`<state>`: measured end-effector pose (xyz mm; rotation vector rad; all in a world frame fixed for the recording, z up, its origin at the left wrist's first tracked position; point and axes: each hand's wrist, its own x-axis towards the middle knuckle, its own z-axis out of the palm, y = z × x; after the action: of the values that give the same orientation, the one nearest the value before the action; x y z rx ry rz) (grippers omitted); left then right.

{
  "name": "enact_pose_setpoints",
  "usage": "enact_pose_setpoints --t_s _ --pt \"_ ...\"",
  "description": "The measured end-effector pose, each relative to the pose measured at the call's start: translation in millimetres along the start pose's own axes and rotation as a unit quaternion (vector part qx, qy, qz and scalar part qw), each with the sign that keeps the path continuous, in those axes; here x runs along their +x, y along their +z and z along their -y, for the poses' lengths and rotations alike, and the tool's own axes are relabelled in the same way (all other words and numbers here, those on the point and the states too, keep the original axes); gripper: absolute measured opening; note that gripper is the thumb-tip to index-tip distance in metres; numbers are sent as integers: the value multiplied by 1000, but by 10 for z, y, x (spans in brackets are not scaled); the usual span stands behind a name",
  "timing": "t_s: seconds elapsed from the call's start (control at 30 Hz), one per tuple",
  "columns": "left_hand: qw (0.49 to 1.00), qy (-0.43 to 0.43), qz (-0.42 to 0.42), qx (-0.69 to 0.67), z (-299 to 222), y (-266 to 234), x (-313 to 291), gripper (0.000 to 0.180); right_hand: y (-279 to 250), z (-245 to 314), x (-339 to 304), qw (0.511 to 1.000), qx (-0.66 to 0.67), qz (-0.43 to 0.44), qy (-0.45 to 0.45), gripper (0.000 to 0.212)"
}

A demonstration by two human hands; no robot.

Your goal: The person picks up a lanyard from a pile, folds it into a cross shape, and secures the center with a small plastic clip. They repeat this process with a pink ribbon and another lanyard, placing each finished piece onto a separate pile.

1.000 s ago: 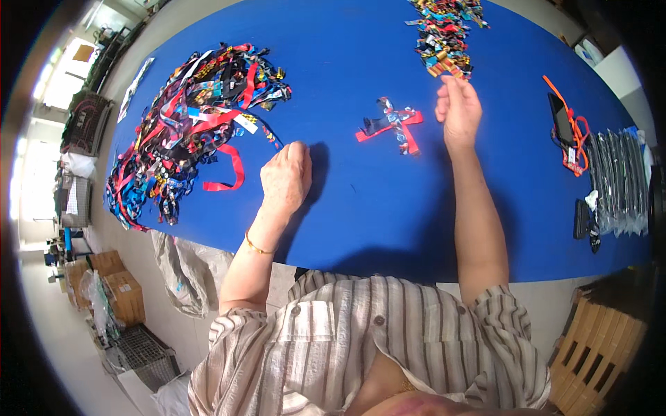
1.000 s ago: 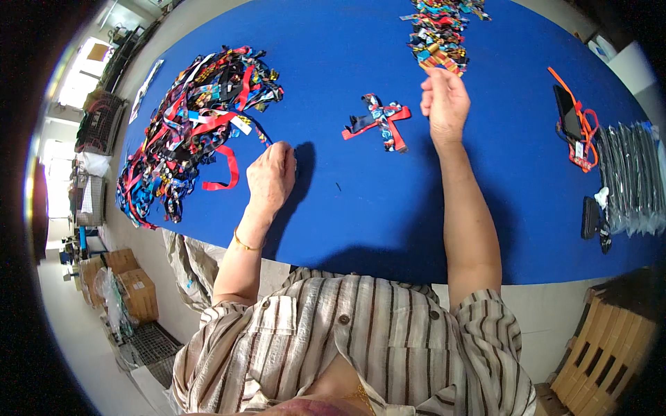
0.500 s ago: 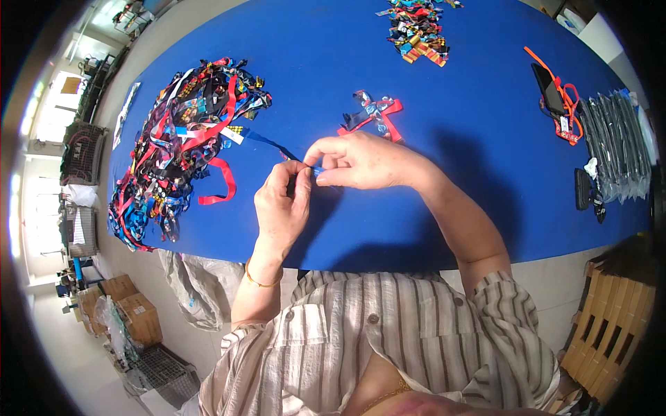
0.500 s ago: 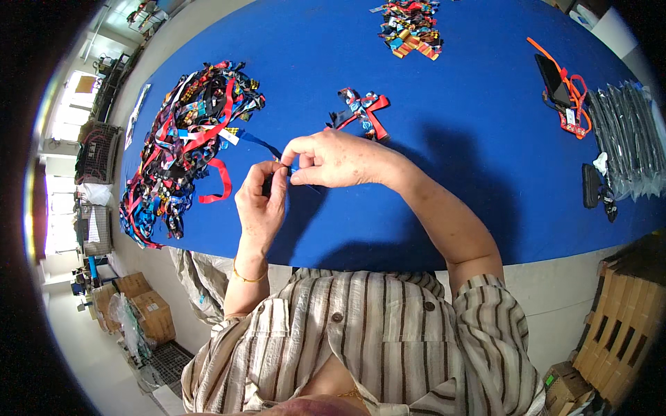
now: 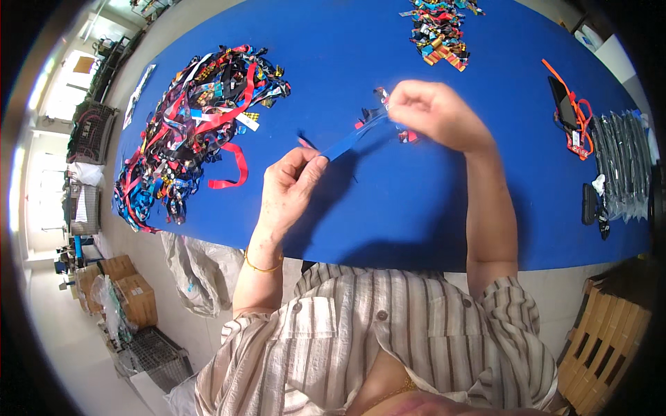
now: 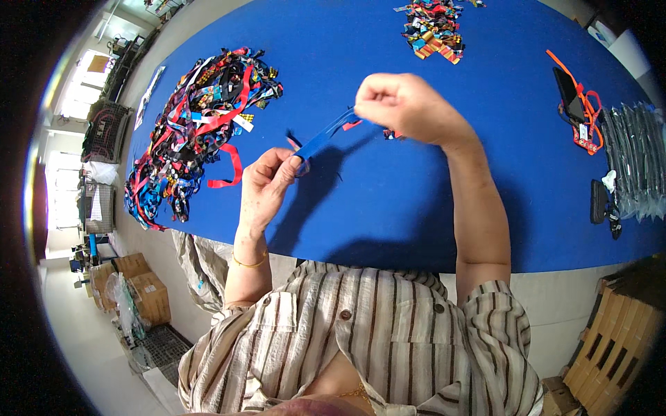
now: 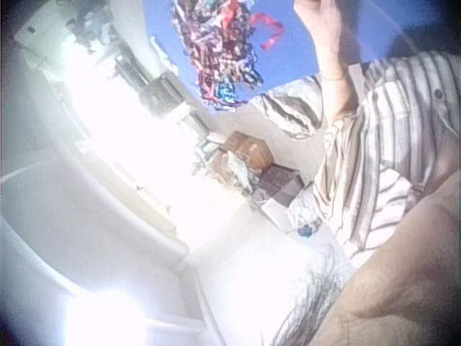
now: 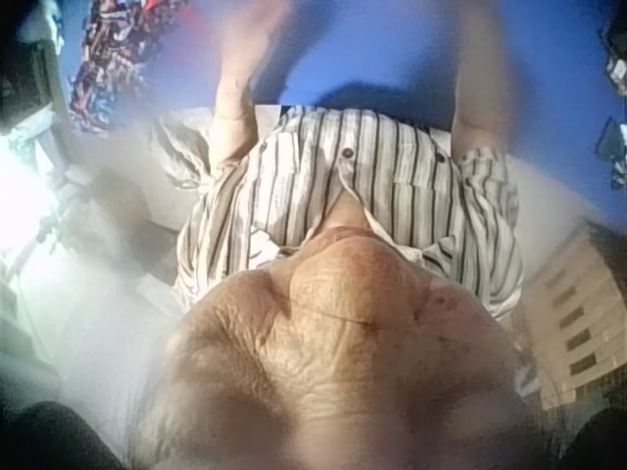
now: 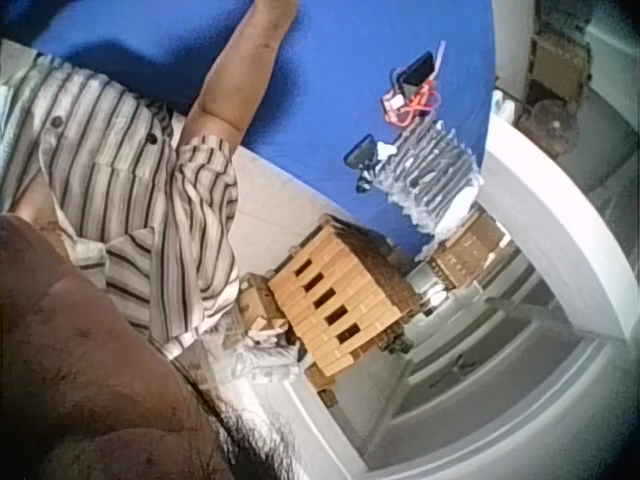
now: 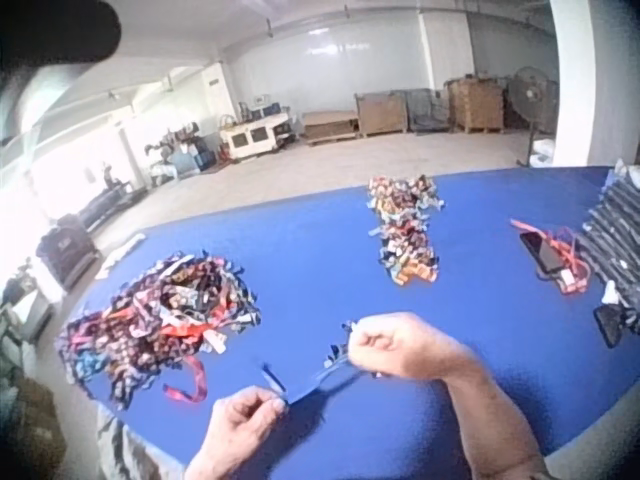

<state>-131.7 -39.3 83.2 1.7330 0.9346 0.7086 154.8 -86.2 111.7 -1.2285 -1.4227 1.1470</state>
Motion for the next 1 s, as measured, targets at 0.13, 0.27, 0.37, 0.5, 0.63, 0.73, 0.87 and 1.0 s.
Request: enact_pose_setpoints --t_s 0.13,0.27,0.37,0.5,0.63,0.73,0.87,1.0 --pt "998 -26 -2 -58 -57 -120 29 17 -335 71 -126 996 11 -88 -25 13" --pt "997 -27 -31 -71 -69 -252 33 17 -484 79 -192 986 65 -149 -41 12" --pt "996 -46 -28 -66 -46 -364 54 14 -570 84 -227 979 111 -158 -59 10" --pt "996 -35 -70 -30 -3 -386 110 13 -596 67 -279 986 106 -86 -94 10" --pt "992 -17 -127 11 147 -409 143 10 -329 299 -370 985 84 136 -56 6" --pt "991 12 -127 47 135 -326 127 11 -81 580 -354 966 -11 259 -12 19" --pt "981 78 -127 125 -67 -90 67 8 131 440 -234 972 -70 223 -16 29" --pt "955 182 -77 223 -290 91 6 6 373 261 -86 990 -56 126 -34 47"
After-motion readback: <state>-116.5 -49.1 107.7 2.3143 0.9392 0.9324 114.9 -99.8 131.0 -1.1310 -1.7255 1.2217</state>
